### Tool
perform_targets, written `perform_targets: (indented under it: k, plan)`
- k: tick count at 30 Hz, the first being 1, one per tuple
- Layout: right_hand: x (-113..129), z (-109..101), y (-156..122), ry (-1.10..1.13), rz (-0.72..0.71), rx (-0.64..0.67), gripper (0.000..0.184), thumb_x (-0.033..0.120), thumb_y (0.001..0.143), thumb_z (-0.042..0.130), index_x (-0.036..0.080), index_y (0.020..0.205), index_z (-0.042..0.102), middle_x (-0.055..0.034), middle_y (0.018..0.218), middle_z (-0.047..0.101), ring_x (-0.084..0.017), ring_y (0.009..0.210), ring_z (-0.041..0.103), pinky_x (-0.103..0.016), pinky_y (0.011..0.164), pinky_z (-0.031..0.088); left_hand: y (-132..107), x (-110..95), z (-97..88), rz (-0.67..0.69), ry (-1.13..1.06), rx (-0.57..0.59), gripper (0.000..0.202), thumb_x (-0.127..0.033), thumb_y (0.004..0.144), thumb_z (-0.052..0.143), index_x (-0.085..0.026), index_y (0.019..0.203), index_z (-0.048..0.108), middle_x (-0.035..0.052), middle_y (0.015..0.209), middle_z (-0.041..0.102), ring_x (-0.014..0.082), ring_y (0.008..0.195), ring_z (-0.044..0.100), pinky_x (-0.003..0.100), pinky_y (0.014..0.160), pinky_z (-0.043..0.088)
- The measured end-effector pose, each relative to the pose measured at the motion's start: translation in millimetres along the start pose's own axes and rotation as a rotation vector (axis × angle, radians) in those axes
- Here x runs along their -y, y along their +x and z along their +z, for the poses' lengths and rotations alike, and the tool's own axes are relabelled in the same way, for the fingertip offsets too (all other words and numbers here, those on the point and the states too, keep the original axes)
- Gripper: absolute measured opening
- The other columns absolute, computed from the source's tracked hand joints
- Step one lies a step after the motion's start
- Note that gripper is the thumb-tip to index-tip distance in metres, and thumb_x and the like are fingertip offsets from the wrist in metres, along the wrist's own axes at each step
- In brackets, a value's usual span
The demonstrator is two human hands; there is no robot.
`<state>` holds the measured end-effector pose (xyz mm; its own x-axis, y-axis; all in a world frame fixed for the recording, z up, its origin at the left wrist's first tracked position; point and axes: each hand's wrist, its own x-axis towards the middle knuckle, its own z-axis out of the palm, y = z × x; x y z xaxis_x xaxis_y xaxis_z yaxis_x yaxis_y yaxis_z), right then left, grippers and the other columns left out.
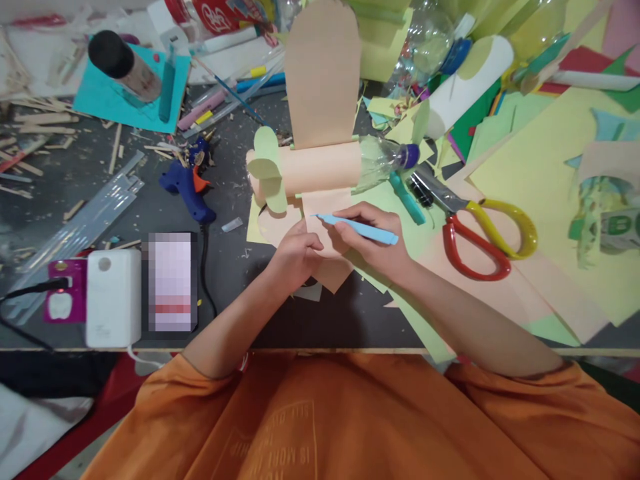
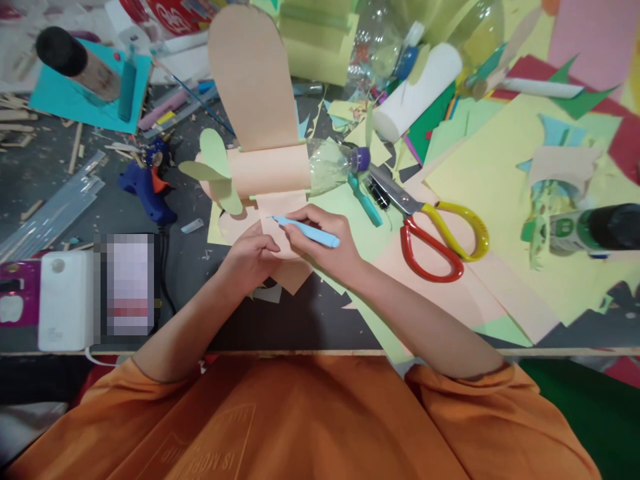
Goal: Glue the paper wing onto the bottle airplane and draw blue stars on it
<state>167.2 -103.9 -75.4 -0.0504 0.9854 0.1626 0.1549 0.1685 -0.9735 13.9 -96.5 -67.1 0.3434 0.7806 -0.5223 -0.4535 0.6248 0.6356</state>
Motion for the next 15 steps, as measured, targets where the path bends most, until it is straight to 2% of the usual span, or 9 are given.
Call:
perform_targets:
  k: [6,15]
  plan:
    - [-0.5,-4.0,0.2,-0.023,0.044,-0.002,0.012,0.034,0.086,0.07,0.022,0.084,0.074,-0.0008,0.076,0.076,-0.014,0.061,0.062,-0.029,0.057,0.052,2.6,3.3,-3.6,0.01,0.012,0.009,0.046,-0.008,0.05,0.06,-0.019,0.094,0.07,0.003,0.091,0.076,0.0246,0.096,0.07,0.035,0.092,0.051]
    - [-0.9,-5.5,-0.3,0.033,0.043,-0.044,0.01,0.031,0.084,0.072,0.022,0.08,0.074,-0.0001,0.072,0.075,-0.014,0.061,0.062,-0.028,0.056,0.05,2.7,2.7,-3.3,0.009,0.025,0.003,0.042,-0.01,0.05,0.061,-0.018,0.09,0.07,0.0021,0.086,0.074,0.0231,0.09,0.069,0.035,0.088,0.051]
